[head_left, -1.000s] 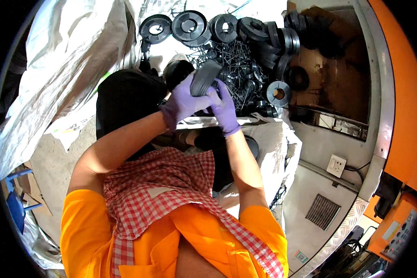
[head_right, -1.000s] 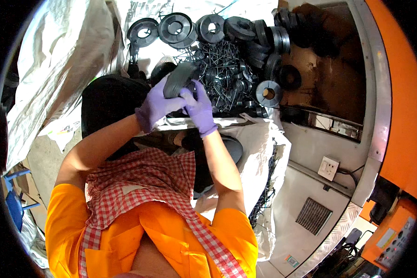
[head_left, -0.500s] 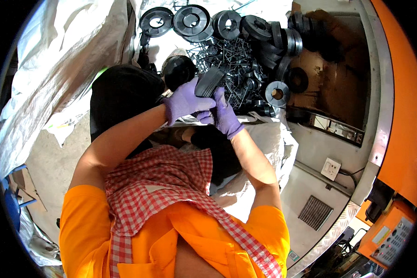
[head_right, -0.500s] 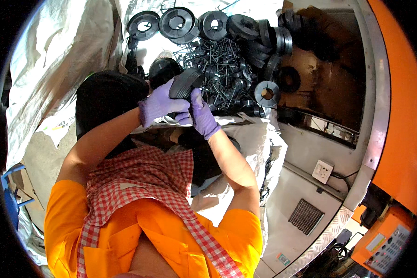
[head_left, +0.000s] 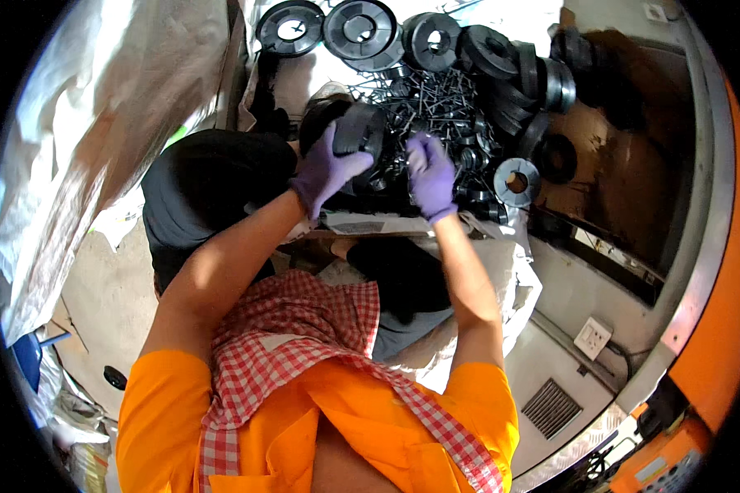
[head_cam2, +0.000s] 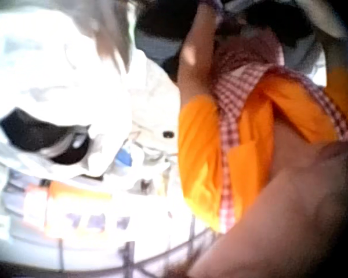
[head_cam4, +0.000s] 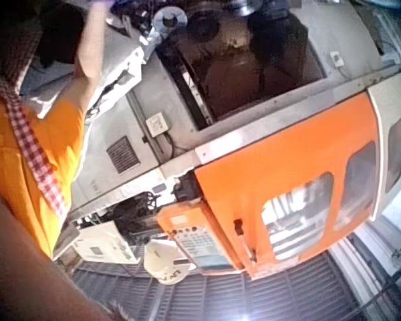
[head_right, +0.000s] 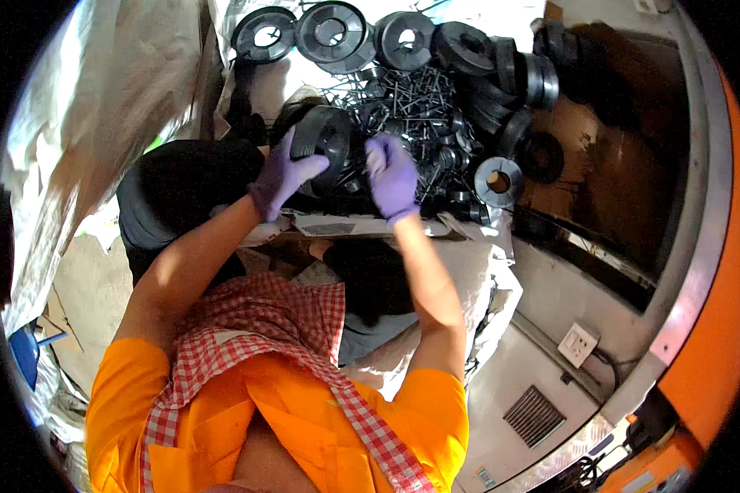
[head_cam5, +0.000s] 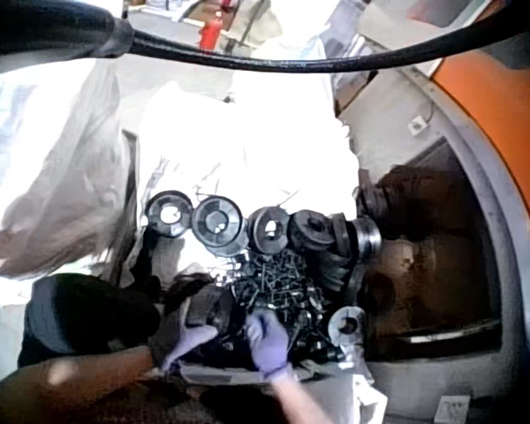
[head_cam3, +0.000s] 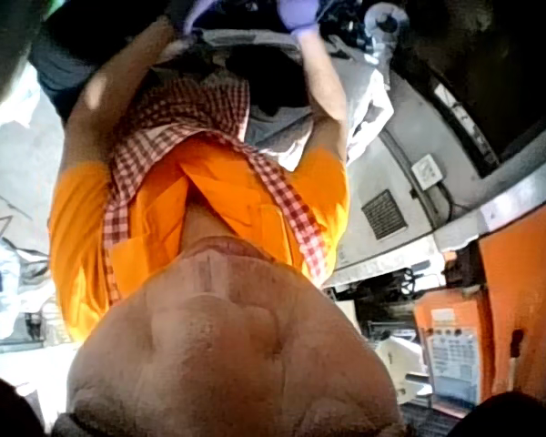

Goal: The person sorts through a pile of plastic parts by hand, picking up individual pieces, turning them over, and placing them into a large white bag.

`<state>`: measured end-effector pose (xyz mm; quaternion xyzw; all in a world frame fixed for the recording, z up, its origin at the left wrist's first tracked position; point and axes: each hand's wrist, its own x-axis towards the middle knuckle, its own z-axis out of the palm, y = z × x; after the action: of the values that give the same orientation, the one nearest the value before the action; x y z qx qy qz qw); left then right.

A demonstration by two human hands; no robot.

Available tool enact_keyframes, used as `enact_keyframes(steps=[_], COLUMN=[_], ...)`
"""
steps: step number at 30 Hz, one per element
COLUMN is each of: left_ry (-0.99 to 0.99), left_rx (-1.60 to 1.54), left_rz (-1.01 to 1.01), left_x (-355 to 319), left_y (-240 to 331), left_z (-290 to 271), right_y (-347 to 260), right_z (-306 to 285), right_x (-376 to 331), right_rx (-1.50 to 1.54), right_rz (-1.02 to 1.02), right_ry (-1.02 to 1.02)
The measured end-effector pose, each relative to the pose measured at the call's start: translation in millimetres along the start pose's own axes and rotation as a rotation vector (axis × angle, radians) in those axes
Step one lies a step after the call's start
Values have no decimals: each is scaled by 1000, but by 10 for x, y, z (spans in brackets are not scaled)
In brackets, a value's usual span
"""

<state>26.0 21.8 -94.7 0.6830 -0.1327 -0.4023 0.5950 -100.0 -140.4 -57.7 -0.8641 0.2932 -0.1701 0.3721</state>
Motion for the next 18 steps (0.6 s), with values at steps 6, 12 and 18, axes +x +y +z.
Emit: enact_keyframes(steps=[6,12,18], left_ry=[329,397,169], left_rx=[171,570,-431], left_rz=[-67,99,-16], left_x=[293,283,354], left_y=[-356,-127,404], left_z=[-117,-133,-75], right_y=[449,999,280], right_z=[248,604,543], right_x=[1587,2115,1627], right_rx=[-456,-709,471], right_rz=[-13,72,-20], right_ry=[-11,31,525])
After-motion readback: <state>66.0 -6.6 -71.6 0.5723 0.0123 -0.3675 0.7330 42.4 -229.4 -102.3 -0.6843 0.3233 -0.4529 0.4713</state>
